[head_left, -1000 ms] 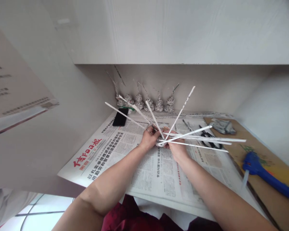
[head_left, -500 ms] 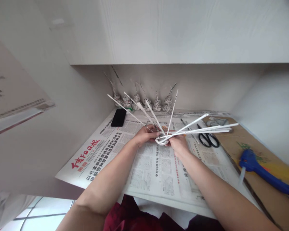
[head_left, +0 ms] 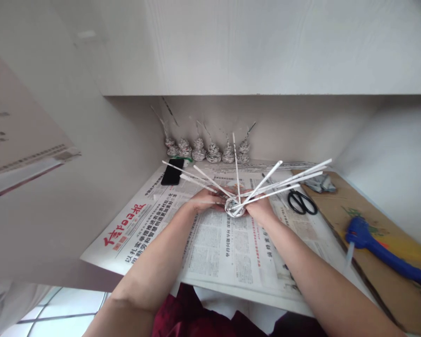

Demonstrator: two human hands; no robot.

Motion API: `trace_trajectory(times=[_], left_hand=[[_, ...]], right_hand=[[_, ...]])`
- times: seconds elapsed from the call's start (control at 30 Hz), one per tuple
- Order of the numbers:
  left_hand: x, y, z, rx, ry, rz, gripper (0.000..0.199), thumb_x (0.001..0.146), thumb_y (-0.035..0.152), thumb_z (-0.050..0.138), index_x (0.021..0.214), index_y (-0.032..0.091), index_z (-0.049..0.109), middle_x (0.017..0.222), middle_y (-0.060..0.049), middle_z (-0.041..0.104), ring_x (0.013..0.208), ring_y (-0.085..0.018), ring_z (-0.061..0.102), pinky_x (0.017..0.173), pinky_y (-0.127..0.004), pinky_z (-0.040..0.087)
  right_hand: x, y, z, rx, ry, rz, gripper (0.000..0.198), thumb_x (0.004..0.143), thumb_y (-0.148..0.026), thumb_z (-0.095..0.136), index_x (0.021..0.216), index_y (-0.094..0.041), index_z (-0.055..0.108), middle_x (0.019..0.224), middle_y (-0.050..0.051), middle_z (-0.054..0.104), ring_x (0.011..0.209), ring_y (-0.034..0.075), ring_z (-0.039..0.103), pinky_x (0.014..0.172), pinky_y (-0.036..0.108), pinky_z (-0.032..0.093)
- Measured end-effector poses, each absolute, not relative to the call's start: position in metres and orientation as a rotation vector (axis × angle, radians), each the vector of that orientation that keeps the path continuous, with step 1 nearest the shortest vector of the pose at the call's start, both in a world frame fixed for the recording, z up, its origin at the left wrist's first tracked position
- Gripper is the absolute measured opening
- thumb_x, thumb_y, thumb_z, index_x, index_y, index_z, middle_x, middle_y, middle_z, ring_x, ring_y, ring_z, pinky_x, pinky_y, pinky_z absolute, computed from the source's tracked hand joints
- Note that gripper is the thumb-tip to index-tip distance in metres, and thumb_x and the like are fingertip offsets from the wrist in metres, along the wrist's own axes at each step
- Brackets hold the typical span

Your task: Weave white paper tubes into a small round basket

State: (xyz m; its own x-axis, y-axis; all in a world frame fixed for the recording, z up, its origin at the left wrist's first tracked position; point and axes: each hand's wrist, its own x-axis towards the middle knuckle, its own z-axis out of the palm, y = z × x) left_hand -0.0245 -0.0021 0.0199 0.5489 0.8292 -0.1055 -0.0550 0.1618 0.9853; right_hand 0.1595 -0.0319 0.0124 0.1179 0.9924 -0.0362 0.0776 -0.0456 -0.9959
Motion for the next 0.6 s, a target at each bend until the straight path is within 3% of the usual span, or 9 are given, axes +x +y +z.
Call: trace_trajectory(times=[0.17,0.37,0.6], left_hand=[[-0.019,-0.006,0.02,1.316,0.788,0.763,0.046,0.06,0.022,0.077,0.105,0.016,0.07,0.096,-0.01,0.071,0.076,-0.018,0.065,0.061,-0.026,0.053],[-0.006,-0.001,0.005,1.467,0.947,0.946,0.032,0.058,0.033,0.078,0.082,0.013,0.073,0.061,-0.003,0.067,0.048,-0.01,0.054,0.048,-0.022,0.043],[0.001,0.002,0.0,1.541,1.021,1.149,0.017,0.061,0.024,0.075,0.074,0.014,0.073,0.078,-0.007,0.073,0.074,-0.019,0.066,0.07,-0.029,0.052]], right_hand=[[0.162,-0.031,0.008,-1.346,-1.265,1.022,0.017,0.057,-0.023,0.068,0.073,-0.018,0.067,0.061,0.001,0.067,0.052,0.018,0.062,0.043,0.025,0.049],[0.163,-0.032,0.005,-1.299,-1.434,0.935,0.016,0.062,-0.027,0.067,0.075,-0.018,0.068,0.064,0.001,0.067,0.058,0.018,0.062,0.05,0.025,0.048],[0.16,-0.034,0.012,-1.312,-1.453,0.901,0.016,0.065,-0.029,0.065,0.077,-0.019,0.067,0.067,0.002,0.069,0.061,0.018,0.064,0.055,0.026,0.051]])
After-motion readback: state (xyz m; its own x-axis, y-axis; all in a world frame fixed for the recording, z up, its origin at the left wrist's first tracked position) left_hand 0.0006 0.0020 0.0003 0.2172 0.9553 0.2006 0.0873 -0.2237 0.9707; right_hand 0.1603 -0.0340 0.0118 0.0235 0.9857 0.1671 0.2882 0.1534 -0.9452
